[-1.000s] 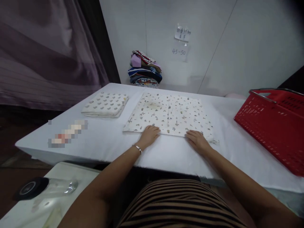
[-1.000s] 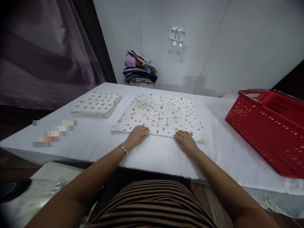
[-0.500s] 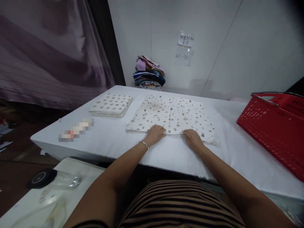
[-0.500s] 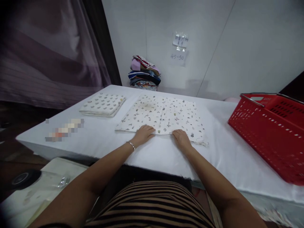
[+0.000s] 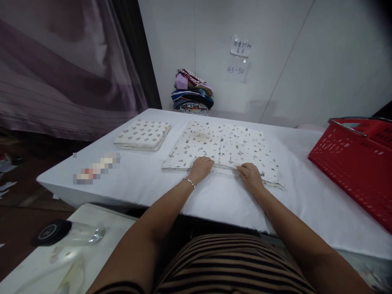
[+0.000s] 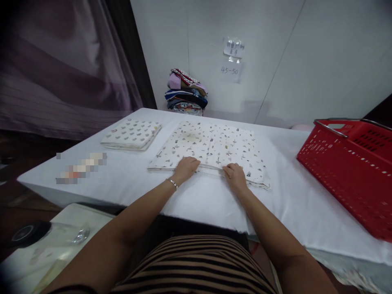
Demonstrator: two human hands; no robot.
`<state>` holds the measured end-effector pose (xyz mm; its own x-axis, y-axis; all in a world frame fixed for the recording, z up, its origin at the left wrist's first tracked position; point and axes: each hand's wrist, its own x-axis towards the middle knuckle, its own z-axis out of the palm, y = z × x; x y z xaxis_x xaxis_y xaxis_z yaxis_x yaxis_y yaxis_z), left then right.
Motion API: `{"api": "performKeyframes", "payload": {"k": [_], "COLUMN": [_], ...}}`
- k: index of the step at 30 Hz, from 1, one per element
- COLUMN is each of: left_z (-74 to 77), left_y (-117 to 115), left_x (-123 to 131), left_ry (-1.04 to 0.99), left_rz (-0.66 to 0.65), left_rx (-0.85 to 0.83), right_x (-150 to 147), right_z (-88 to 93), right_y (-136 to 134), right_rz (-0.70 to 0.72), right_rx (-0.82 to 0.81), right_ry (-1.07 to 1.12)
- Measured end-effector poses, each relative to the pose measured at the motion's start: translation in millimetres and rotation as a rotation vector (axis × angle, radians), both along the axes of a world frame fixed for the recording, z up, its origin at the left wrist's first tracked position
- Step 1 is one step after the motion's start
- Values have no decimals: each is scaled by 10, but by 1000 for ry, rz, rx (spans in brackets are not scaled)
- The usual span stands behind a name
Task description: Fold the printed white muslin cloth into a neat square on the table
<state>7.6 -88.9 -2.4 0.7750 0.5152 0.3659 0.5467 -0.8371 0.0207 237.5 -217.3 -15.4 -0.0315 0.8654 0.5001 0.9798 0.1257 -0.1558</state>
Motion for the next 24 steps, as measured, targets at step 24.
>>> {"api": "performKeyframes", "payload": {"k": [24], "left_z": [-127], "left_y": [-50], "left_x": [-88], "left_ry": [17], "left_rz": [-86], "left_rx": [-19], "right_x": [-30], "right_z": [96], "right_y": [-58], "right_rz": [154], "right_rx": [-218], "right_ry": [236]}}
